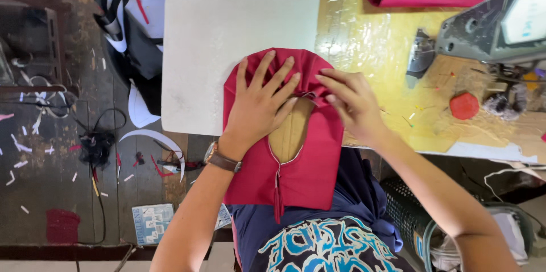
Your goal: The person aligns a red fabric piece over a cardboard template on a work table and secures the edges by inserting multiple pins. The person then briefly picks up a smartphone from their pocket and interacts with the screen.
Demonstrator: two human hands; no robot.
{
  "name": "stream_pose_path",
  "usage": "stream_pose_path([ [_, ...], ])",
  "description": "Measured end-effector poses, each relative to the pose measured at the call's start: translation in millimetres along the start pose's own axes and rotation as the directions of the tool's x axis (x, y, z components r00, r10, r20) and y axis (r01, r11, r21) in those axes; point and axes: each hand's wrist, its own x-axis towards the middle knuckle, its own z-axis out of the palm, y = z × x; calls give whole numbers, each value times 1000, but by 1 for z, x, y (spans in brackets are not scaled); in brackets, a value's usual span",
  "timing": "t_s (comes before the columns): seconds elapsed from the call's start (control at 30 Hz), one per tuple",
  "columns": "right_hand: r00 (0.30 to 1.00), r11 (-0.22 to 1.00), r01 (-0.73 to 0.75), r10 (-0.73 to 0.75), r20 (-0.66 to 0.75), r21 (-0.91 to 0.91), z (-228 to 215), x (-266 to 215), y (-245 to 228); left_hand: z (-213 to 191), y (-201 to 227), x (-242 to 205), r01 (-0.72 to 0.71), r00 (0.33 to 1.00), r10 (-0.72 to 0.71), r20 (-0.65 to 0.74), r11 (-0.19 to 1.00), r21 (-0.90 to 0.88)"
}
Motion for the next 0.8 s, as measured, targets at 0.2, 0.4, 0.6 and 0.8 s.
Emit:
stream_pose_path([
  [0.2, 992, 999, 26, -31, -121, -48, 6, 1, -11, -8, 10, -2, 31, 999, -32, 43, 999, 10],
  [0.4, 997, 997, 72, -73, -27, -36, 5, -4, -9, -8, 49, -12, 251, 966, -258, 22, 953, 171],
  [0.6, 983, 988, 125, -135, -127, -88, 9, 0, -12, 2, 45, -9, 292, 956, -290, -35, 949, 121],
  [0.8, 970, 983, 107, -137, -202, -151, 9, 3, -8, 15, 8, 3, 73, 997, -74, 4, 997, 26],
])
